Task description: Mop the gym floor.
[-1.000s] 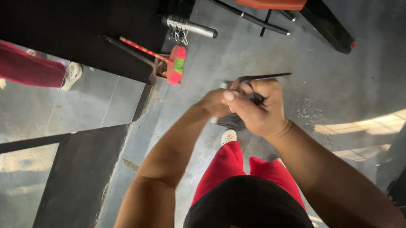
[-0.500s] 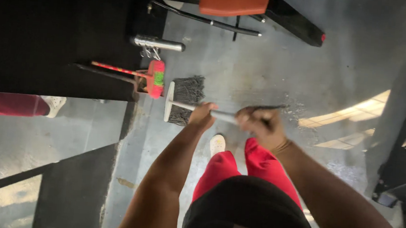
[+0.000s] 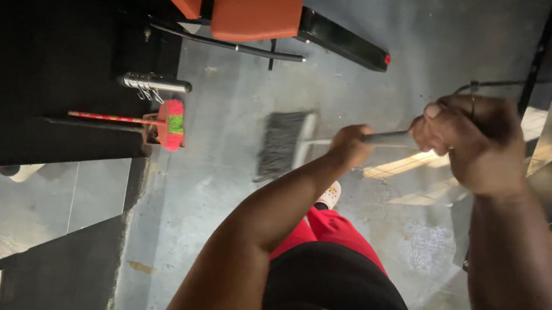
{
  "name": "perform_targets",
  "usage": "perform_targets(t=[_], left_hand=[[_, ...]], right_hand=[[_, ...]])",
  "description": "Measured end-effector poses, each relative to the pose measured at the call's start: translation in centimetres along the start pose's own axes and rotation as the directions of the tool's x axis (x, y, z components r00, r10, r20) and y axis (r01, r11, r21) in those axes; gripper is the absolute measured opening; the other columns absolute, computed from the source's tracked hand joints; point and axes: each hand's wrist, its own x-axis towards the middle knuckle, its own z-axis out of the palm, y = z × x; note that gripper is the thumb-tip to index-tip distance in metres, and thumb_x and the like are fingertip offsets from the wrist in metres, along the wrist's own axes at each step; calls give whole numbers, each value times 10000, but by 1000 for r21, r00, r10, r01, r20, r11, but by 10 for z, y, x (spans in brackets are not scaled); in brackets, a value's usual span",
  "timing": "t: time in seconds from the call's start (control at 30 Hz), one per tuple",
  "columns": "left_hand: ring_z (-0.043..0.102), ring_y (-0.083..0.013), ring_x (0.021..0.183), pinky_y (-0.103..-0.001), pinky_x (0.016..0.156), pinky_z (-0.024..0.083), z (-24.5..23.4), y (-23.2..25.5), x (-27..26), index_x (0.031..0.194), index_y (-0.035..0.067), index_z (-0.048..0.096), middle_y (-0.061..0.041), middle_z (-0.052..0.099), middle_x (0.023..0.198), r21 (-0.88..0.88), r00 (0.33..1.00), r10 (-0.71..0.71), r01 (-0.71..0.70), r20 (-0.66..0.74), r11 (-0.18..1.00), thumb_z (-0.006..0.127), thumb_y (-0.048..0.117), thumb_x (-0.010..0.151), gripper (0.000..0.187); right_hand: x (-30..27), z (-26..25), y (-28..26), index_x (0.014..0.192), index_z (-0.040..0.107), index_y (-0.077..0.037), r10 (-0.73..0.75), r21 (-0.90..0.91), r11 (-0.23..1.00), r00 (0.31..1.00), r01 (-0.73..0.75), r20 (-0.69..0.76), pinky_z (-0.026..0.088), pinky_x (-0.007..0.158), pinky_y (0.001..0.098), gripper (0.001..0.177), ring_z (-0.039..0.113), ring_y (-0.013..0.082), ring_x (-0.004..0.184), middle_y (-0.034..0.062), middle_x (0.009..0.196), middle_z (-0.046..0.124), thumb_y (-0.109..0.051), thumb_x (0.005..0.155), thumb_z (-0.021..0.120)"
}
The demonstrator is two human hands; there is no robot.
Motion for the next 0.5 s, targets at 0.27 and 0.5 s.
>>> perform_targets(t=[0.27,0.5], left_hand=[[749,-290,839,-421,704,569,-1,90,51,1043,79,733,-135,758,871,-238,974,225,-219,-2,946,675,233,866,242],[683,-287,994,-422,836,536,-70,67,58,1136,55,674,-152,702,1010,-433,906,419,-400,-56,808,657,294,953,302]], right_hand=[[47,18,-69,759,658,-26,-85,-471,876,994,107,68,445,533,287,314,565,82,572,8,638,633,-222,1004,657],[96,113,-34,720,569,-10,-362,-342,858,924,383,125,342,514,296,333,456,68,559,15,607,502,-135,970,750]])
